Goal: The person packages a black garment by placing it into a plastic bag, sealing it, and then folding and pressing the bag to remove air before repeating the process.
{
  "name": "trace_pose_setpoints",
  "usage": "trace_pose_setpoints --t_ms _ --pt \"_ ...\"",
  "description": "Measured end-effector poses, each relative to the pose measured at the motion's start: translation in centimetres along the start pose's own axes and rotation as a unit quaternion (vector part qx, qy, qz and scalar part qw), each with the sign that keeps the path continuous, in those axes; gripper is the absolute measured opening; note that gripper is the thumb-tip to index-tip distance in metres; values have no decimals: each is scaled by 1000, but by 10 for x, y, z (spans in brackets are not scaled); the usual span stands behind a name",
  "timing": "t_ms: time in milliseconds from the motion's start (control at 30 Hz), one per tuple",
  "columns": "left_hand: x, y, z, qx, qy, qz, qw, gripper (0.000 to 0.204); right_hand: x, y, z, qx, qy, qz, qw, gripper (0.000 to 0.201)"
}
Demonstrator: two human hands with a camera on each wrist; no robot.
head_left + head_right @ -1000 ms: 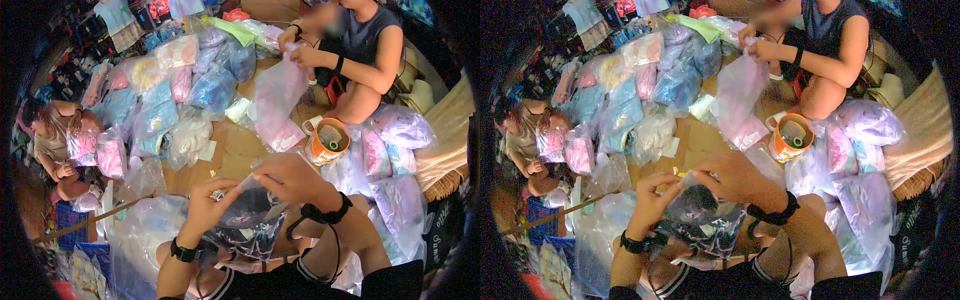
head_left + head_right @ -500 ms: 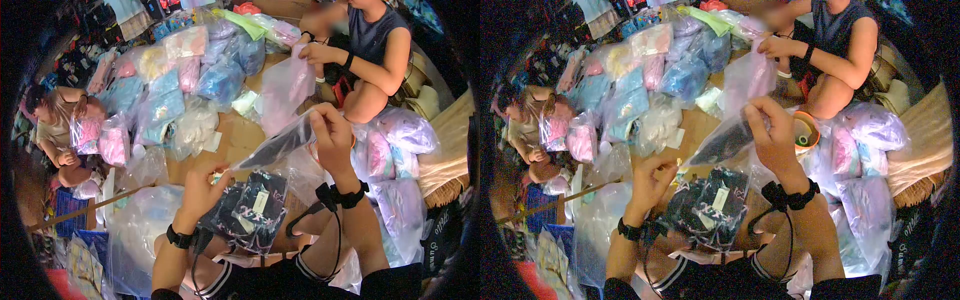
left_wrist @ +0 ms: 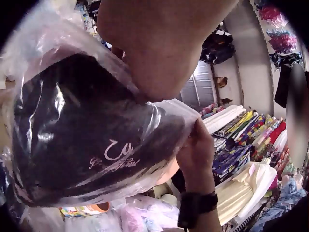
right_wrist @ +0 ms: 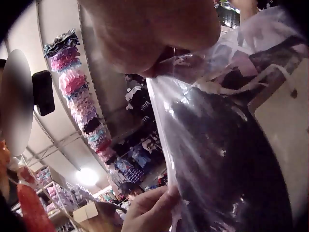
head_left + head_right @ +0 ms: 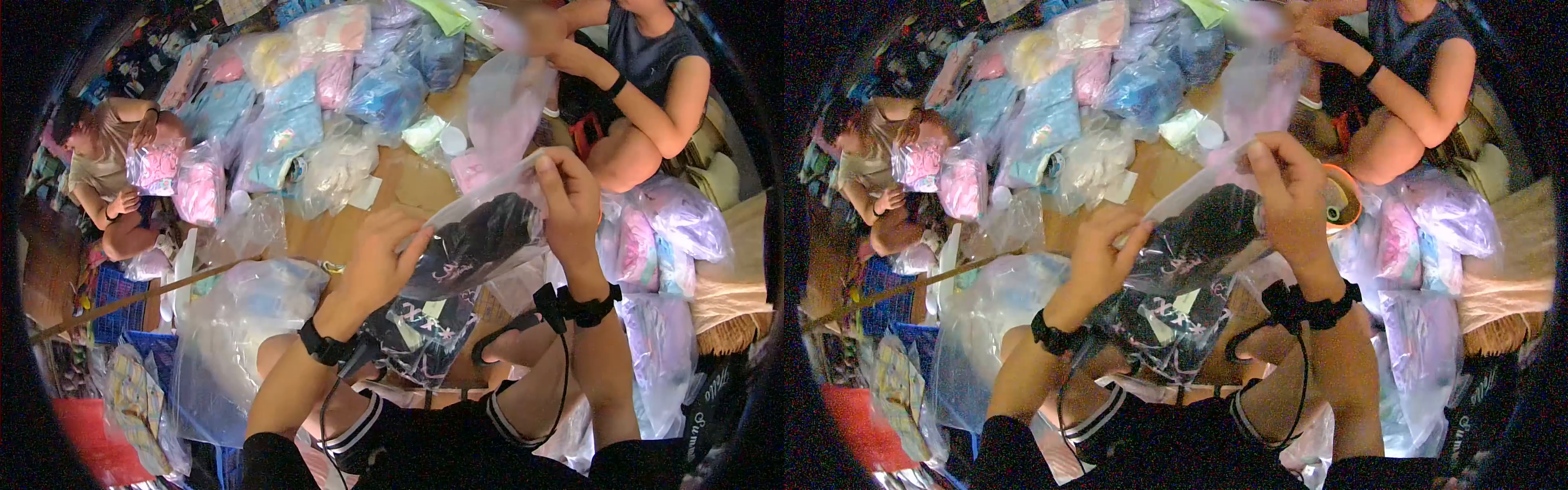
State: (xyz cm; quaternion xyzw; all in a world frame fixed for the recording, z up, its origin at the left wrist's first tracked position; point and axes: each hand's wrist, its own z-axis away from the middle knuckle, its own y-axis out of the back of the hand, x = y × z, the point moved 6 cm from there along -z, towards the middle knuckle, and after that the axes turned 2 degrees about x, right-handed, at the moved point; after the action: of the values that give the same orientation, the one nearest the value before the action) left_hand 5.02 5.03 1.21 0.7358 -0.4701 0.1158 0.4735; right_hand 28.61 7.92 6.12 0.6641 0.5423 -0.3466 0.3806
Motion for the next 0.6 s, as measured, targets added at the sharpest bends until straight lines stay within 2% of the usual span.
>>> trace_pose_setpoints --t_ms 67,167,333,433,500,600 --pt "8 7 -2 16 28 40 999 14 1 9 -4 36 4 -11 999 23" --pt "7 12 1 -30 21 9 999 14 2 15 -7 64 27 0 998 23" --pt "0 10 7 -32 1 -17 999 15 -1 31 -16 107 66 31 992 21" --pt "0 17 8 -54 44 -28 997 17 2 45 -18 164 95 131 973 24" --pt "-10 19 10 -65 20 -52 996 18 2 48 -17 173 76 88 978 23" --pt "-13 25 12 -100 25 -88 991 19 5 50 -15 166 48 68 983 23"
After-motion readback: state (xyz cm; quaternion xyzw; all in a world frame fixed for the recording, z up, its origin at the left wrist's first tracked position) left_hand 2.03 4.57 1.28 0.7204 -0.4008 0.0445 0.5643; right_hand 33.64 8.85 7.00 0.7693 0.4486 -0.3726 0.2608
